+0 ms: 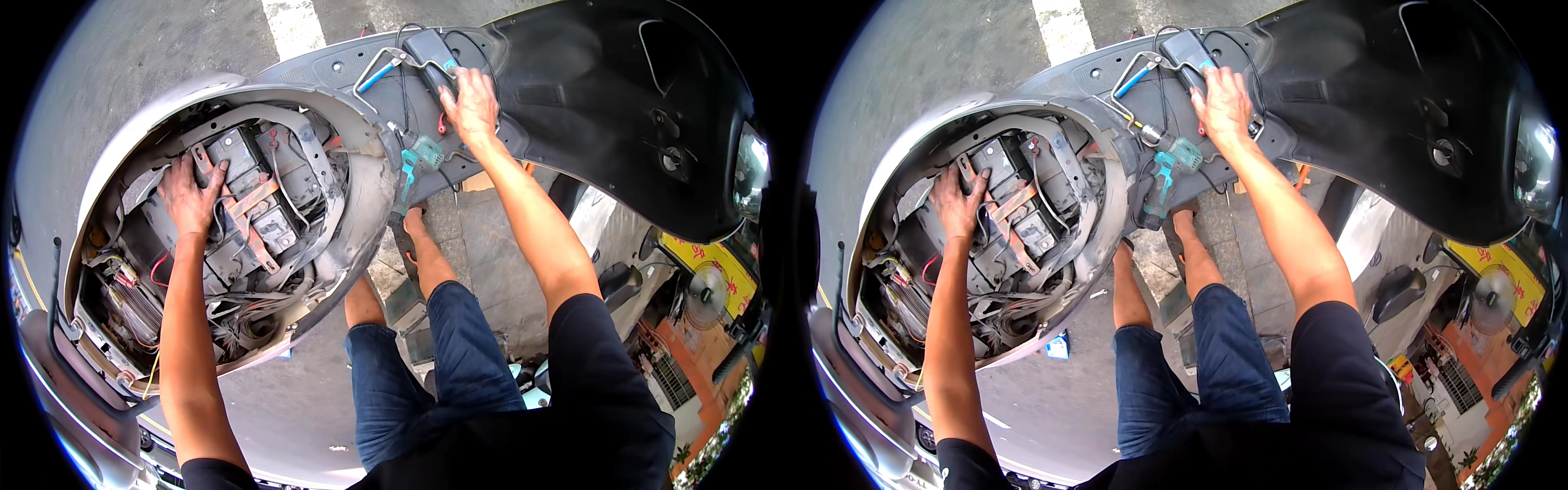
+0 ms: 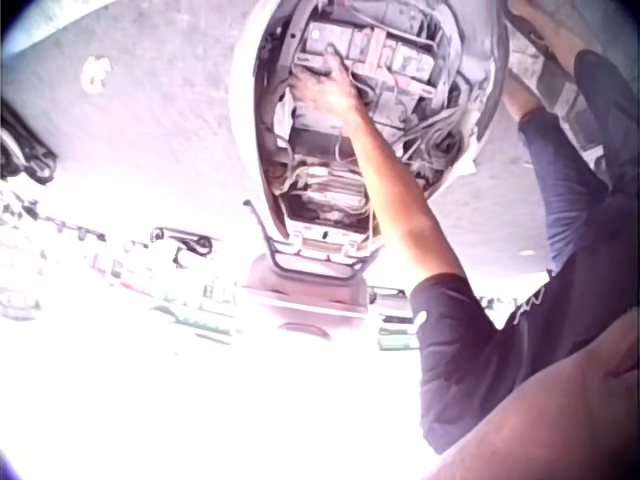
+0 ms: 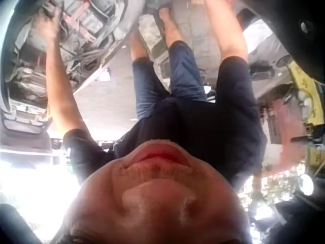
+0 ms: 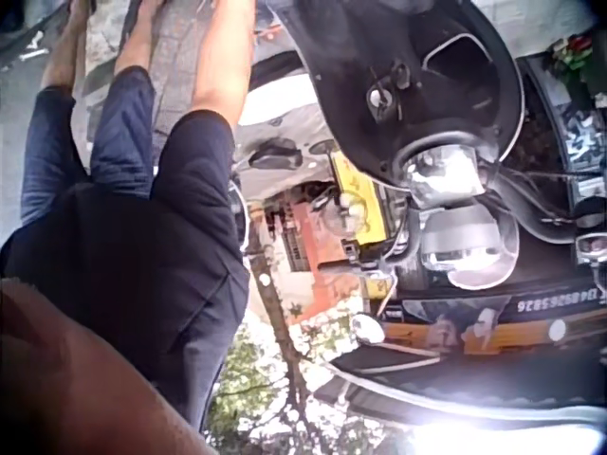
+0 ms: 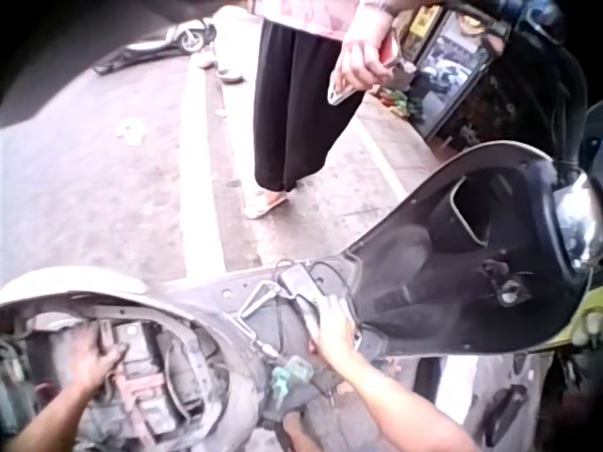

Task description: The person uses a power drill and their hands to disassemble and adjust electrical components and screws inside the battery compartment of a scooter.

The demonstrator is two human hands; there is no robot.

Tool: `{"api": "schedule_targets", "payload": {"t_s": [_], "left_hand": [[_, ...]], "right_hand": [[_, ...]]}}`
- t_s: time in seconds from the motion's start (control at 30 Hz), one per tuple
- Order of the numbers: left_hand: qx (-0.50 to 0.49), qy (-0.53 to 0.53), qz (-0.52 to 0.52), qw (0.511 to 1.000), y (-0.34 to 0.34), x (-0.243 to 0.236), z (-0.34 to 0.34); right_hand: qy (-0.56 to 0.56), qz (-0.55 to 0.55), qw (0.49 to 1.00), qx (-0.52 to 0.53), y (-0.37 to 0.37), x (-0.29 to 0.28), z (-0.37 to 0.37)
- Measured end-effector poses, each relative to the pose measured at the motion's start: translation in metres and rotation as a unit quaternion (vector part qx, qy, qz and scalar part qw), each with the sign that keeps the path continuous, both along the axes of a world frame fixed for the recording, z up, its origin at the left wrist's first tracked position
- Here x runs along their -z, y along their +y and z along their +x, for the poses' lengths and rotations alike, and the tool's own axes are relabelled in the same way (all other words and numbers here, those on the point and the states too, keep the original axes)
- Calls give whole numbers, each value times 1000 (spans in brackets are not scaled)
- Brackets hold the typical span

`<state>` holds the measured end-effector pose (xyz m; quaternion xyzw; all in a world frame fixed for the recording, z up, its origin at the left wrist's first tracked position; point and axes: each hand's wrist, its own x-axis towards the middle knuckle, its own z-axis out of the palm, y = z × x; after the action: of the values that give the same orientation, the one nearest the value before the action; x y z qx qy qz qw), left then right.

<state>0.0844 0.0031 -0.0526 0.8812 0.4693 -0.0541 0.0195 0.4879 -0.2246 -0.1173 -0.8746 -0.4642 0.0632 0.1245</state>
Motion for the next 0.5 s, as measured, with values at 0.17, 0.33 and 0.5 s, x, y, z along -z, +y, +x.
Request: {"api": "schedule_targets", "payload": {"t_s": [0.17, 0.33, 0.5], "left_hand": [[10, 0, 27, 1000, -2, 5, 7], [9, 18, 37, 999, -1, 4, 8], [6, 12, 27, 1000, -3, 4, 7]], "right_hand": [[44, -165, 985, 30, 11, 17, 29], [32, -176, 984, 0, 1, 19, 45], [-62, -144, 986, -56, -11, 14, 62]]}}
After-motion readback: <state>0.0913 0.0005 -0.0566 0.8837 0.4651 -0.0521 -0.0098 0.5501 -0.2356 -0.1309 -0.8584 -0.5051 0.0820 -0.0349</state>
